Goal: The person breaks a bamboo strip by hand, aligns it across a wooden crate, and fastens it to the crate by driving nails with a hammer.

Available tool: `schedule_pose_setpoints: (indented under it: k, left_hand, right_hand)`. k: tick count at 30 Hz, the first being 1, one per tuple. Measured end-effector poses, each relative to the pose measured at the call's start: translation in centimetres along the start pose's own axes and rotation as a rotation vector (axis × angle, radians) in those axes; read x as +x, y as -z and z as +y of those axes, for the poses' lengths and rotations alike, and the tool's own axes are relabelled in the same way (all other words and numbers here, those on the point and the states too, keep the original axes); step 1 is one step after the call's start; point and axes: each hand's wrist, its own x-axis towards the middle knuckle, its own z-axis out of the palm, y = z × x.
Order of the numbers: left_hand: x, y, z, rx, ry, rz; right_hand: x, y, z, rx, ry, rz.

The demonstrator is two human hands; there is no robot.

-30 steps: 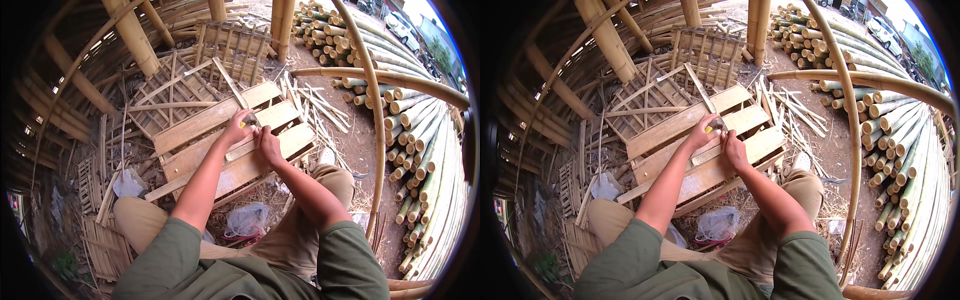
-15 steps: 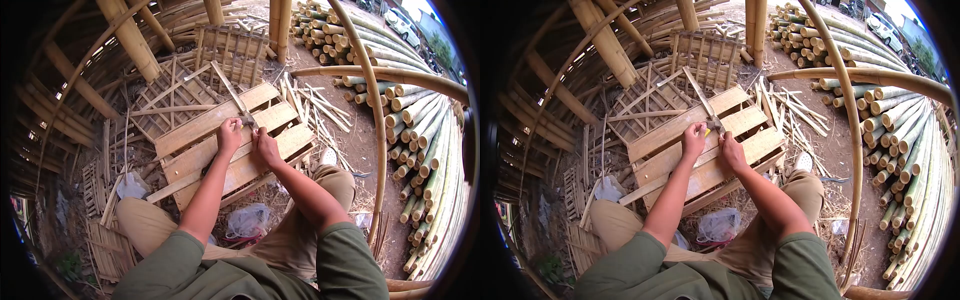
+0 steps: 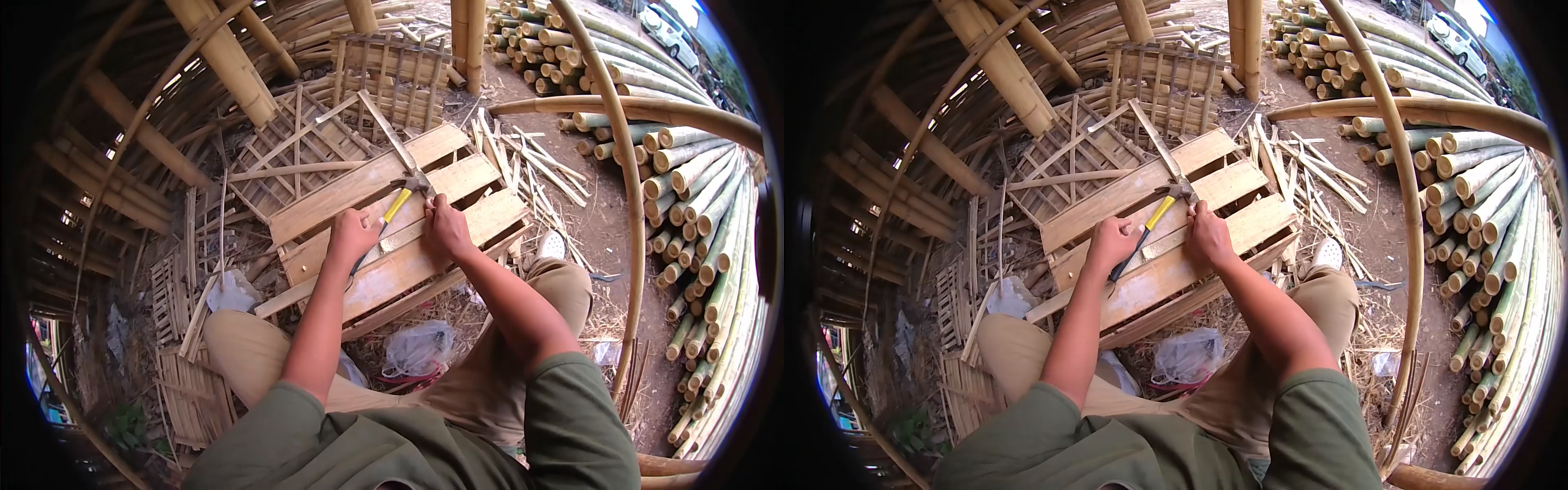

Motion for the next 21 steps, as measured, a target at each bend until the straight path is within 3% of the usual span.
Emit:
schedule_pose_setpoints:
  k: [1, 4, 11, 21]
  left_hand:
    - [-0.3, -0.1, 0.2, 0.131, -0.019, -0.035]
    - [-1.8, -0.9, 0.1, 0.1, -0.125, -0.087]
    - [-2.5, -4.0, -1.8, -0.001, -0.177, 0.074]
    - [0.3, -4.7, 3.7, -0.06, -0.199, 0.116]
  right_hand:
    - [-0.1, -0.1, 0.1, 0.003, 0.002, -0.001]
    - [0.0, -0.1, 0.2, 0.0, 0.033, 0.009]
    - [-0.3, -0.1, 0.2, 0.032, 0.063, 0.04]
    - [-0.2, 0.5, -0.3, 0.024, 0.025, -0.034]
